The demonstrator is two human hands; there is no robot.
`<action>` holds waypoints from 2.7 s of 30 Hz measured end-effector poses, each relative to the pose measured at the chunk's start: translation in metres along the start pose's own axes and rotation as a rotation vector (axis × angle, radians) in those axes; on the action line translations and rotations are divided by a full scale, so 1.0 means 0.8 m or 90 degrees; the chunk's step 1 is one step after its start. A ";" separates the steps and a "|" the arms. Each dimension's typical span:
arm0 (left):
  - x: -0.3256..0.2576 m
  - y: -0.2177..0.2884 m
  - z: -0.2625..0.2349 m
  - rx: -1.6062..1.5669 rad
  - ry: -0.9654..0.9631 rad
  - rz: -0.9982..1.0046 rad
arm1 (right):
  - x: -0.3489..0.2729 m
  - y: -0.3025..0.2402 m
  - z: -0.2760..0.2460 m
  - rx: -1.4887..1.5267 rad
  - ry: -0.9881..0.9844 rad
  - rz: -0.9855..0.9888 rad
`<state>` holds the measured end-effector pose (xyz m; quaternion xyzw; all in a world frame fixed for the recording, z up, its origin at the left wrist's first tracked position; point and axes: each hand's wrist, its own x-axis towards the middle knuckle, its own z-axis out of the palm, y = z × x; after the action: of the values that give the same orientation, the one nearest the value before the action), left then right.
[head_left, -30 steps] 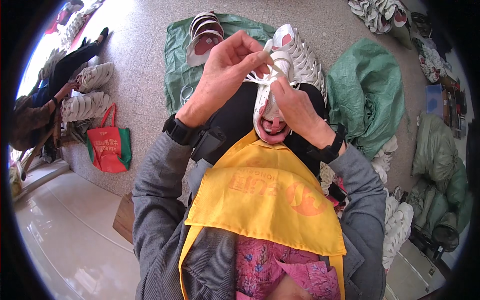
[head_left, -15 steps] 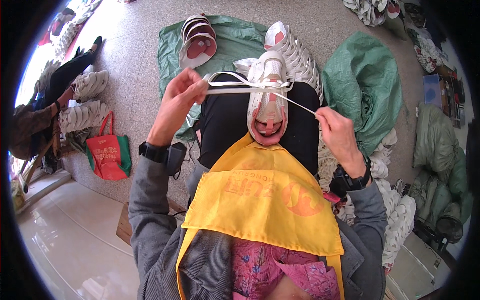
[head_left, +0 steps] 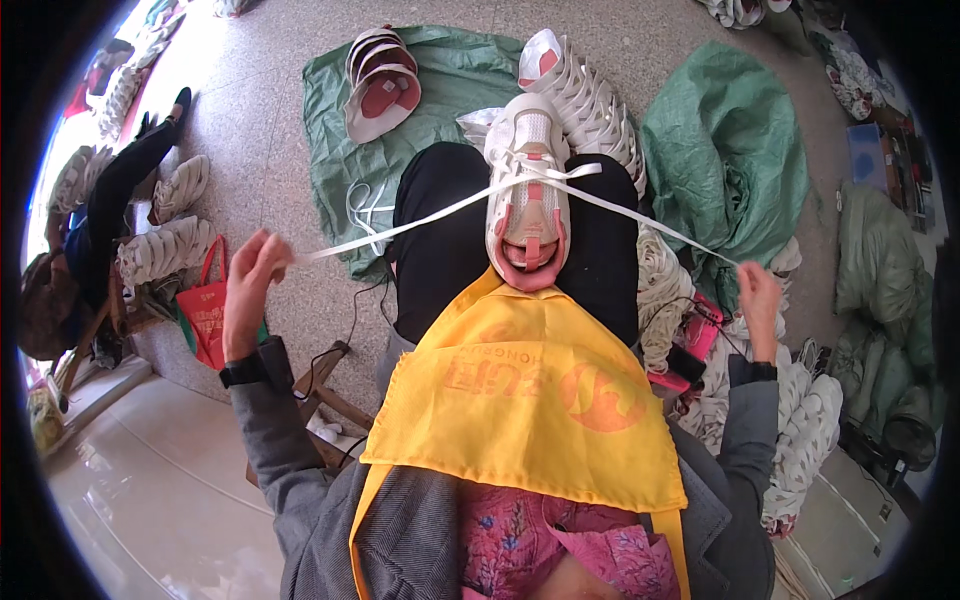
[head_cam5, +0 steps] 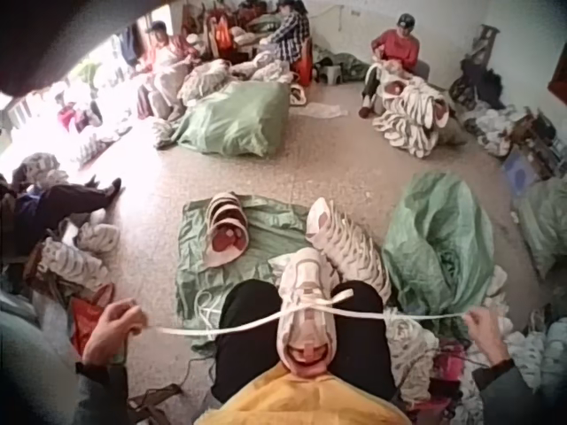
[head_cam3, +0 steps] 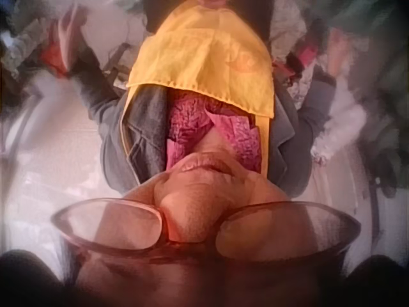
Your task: Lacing and stuffing a manufactured shoe with protective paper.
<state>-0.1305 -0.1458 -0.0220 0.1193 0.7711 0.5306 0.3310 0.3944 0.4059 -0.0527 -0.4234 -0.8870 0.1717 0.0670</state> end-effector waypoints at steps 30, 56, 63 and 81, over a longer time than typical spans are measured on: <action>0.132 0.080 0.260 -0.097 -0.493 0.094 | 0.081 -0.328 0.124 0.468 -0.277 -0.163; 0.099 0.065 0.286 0.145 -0.219 0.228 | 0.086 -0.361 0.089 0.352 -0.058 -0.381; 0.100 0.062 0.281 0.057 -0.260 0.175 | 0.097 -0.356 0.104 0.521 -0.308 -0.153; 0.083 0.073 0.267 -0.200 -0.360 0.085 | 0.087 -0.373 0.109 0.302 -0.148 -0.196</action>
<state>-0.0538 0.0717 -0.0413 0.2595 0.5481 0.6093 0.5109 0.1099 0.2644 -0.0278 -0.2338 -0.8775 0.4095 0.0874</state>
